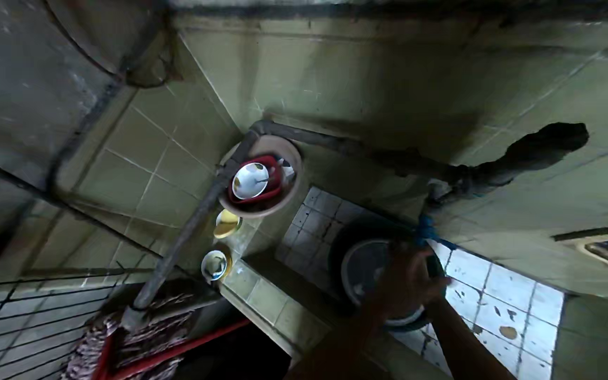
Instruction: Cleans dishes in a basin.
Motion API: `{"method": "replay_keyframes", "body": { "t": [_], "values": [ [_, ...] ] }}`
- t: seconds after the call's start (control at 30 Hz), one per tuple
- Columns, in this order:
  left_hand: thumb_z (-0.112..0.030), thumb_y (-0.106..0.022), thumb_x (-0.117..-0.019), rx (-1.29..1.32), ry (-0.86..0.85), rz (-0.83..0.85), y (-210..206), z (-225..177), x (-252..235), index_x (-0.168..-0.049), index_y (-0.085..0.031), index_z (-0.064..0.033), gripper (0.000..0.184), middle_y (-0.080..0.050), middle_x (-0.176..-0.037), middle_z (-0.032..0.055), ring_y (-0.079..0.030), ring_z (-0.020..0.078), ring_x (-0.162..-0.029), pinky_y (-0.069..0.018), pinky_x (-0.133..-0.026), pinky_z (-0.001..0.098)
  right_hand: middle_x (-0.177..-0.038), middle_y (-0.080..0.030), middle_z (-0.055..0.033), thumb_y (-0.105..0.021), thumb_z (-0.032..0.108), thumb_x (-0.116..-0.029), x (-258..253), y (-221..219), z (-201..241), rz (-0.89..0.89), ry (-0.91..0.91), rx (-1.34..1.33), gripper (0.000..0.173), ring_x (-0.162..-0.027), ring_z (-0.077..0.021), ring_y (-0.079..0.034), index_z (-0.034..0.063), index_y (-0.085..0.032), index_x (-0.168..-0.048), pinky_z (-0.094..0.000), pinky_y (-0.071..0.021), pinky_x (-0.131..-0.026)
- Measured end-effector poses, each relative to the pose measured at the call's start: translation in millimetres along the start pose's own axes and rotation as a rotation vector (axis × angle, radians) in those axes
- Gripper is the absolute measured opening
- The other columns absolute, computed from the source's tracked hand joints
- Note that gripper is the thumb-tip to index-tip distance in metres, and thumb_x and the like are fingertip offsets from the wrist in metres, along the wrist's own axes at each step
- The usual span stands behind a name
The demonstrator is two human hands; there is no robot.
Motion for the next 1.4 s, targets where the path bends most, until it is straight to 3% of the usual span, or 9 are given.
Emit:
{"method": "replay_keyframes", "body": {
  "t": [0.13, 0.33, 0.5, 0.67, 0.77, 0.87, 1.0, 1.2, 1.4],
  "values": [
    [-0.016, -0.062, -0.1022, 0.291, 0.346, -0.569, 108.5, 95.3, 74.5, -0.131, -0.060, 0.0038, 0.035, -0.069, -0.119, 0.0163, -0.070, 0.0201, -0.104, -0.0594, -0.091, 0.0375, -0.133, -0.061, -0.0308, -0.047, 0.024, -0.1102, -59.2, -20.4, -50.6, -0.014, 0.221, 0.259, 0.043, -0.126, -0.0405, -0.059, -0.0086, -0.057, -0.137, -0.0539, -0.0447, -0.111],
    [-0.044, -0.043, -0.1093, 0.660, 0.589, -1.347, 235.0, 201.0, 193.7, -0.133, -0.050, 0.0061, 0.056, -0.065, -0.106, 0.0191, -0.067, 0.0235, -0.087, -0.0584, -0.077, 0.0420, -0.128, -0.064, -0.0306, -0.055, 0.027, -0.1064, -65.1, -33.7, -52.4, 0.112, 0.090, 0.539, 0.039, -0.123, -0.0456, -0.060, -0.0040, -0.065, -0.128, -0.0637, -0.0447, -0.106],
    [-0.044, -0.038, -0.1100, 0.818, 0.592, -1.393, 270.0, 220.3, 206.6, -0.109, -0.057, -0.0068, 0.041, -0.061, -0.082, 0.0028, -0.060, 0.0113, -0.065, -0.0538, -0.059, 0.0282, -0.140, -0.057, -0.0271, -0.058, 0.020, -0.1034, -29.3, -110.5, -15.5, 0.374, 0.224, 0.626, 0.043, -0.130, -0.0390, -0.057, -0.0035, -0.056, -0.139, -0.0521, -0.0459, -0.111],
    [-0.054, -0.035, -0.1082, 0.920, 0.591, -1.355, 256.6, 216.4, 217.4, -0.139, -0.045, 0.0030, 0.065, -0.061, -0.122, 0.0196, -0.064, 0.0264, -0.101, -0.0555, -0.086, 0.0439, -0.149, -0.054, -0.0161, -0.058, 0.028, -0.1023, 79.2, -255.3, 29.6, 0.801, 0.753, 0.613, 0.046, -0.140, -0.0313, -0.051, 0.0120, -0.058, -0.145, -0.0472, -0.0420, -0.117],
    [-0.059, -0.023, -0.1078, 0.926, 0.465, -1.351, 258.5, 220.5, 222.3, -0.140, -0.047, -0.0041, 0.068, -0.064, -0.125, 0.0127, -0.065, 0.0209, -0.106, -0.0554, -0.088, 0.0418, -0.143, -0.063, -0.0040, -0.053, 0.028, -0.1047, 130.9, -334.2, 55.3, 0.763, 1.215, 0.586, 0.039, -0.133, -0.0242, -0.059, 0.0231, -0.061, -0.143, -0.0477, -0.0471, -0.113],
    [-0.066, -0.013, -0.1044, 0.999, 0.284, -1.237, 265.7, 222.2, 220.6, -0.150, -0.044, -0.0173, 0.073, -0.060, -0.141, 0.0033, -0.059, 0.0158, -0.125, -0.0525, -0.101, 0.0430, -0.162, -0.043, -0.0112, -0.052, 0.015, -0.1045, 150.0, -402.7, 71.7, 0.969, 1.122, 0.719, 0.050, -0.148, -0.0340, -0.042, 0.0141, -0.049, -0.154, -0.0571, -0.0339, -0.120],
    [-0.072, -0.015, -0.1011, 1.129, 0.292, -1.280, 272.8, 227.1, 218.8, -0.138, -0.053, -0.0146, 0.078, -0.068, -0.121, 0.0060, -0.066, 0.0180, -0.108, -0.0576, -0.089, 0.0439, -0.147, -0.055, -0.0237, -0.045, 0.017, -0.1073, 144.8, -434.3, 80.2, 1.035, 0.825, 0.724, 0.039, -0.141, -0.0396, -0.048, -0.0018, -0.059, -0.138, -0.0578, -0.0350, -0.119],
    [-0.070, -0.014, -0.1016, 1.195, 0.378, -1.328, 275.1, 224.0, 219.7, -0.144, -0.043, -0.0108, 0.078, -0.062, -0.128, 0.0097, -0.062, 0.0221, -0.113, -0.0537, -0.091, 0.0478, -0.127, -0.066, -0.0237, -0.066, 0.013, -0.0962, 127.2, -449.7, 97.2, 1.269, 0.765, 0.792, 0.033, -0.123, -0.0431, -0.060, 0.0044, -0.066, -0.128, -0.0657, -0.0445, -0.105],
    [-0.069, -0.001, -0.1005, 1.173, 0.309, -1.257, 272.5, 237.0, 222.5, -0.156, -0.027, -0.0065, 0.088, -0.047, -0.150, 0.0191, -0.052, 0.0317, -0.133, -0.0444, -0.105, 0.0564, -0.126, -0.065, -0.0264, -0.052, 0.023, -0.1084, 105.2, -428.6, 96.9, 1.199, 0.410, 0.179, 0.039, -0.116, -0.0324, -0.064, -0.0053, -0.059, -0.135, -0.0471, -0.0491, -0.104]
  ]
}}
Point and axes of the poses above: each hand's wrist, its own x-axis away from the middle knuckle, its own y-axis out of the back of the hand, z = x × y, the point moved 4 cm from there along -x, towards the middle knuckle
